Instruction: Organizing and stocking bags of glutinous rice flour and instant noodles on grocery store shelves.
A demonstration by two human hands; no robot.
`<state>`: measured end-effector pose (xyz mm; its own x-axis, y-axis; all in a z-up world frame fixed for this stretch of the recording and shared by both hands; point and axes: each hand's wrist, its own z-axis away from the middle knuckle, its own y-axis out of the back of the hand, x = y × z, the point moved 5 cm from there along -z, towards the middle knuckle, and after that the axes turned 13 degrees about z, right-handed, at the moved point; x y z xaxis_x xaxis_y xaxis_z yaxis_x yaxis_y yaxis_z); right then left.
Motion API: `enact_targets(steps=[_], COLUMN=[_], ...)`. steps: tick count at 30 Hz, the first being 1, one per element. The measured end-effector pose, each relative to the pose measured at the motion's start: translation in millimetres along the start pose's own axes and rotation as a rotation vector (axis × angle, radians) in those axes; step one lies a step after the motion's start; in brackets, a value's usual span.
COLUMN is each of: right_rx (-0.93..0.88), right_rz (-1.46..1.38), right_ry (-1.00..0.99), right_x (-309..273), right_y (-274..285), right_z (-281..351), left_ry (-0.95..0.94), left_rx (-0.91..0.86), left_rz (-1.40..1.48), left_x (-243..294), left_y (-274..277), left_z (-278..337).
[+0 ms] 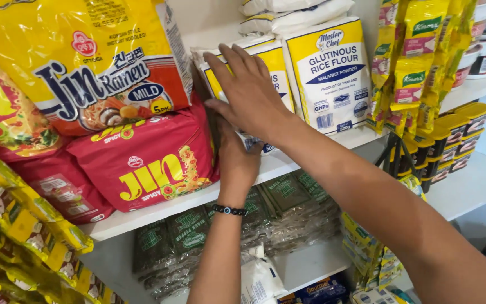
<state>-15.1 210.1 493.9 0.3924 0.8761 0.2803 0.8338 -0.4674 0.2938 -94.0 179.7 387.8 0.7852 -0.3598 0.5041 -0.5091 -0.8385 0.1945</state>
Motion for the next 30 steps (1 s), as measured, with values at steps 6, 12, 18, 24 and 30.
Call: enact_targets(steps=[6, 12, 18, 24, 30], right_rx=[-0.109, -0.033, 0.029, 0.052, -0.142], right_rz=[0.206, 0.154, 0.142, 0.076, 0.073], right_ry=[-0.064, -0.025, 0.05, 0.015, -0.019], right_x=[10, 21, 29, 29, 27], right_y=[-39, -46, -52, -48, -23], right_z=[-17, -18, -21, -9, 36], left_ry=[0.144, 0.0, 0.046, 0.257, -0.111], left_rx=[-0.055, -0.07, -0.224, -0.239, -0.073], left_rz=[0.118, 0.152, -0.235, -0.251, -0.204], left_x=[-3, 5, 11, 8, 34], left_y=[-1, 0, 5, 8, 17], left_z=[1, 6, 14, 23, 27])
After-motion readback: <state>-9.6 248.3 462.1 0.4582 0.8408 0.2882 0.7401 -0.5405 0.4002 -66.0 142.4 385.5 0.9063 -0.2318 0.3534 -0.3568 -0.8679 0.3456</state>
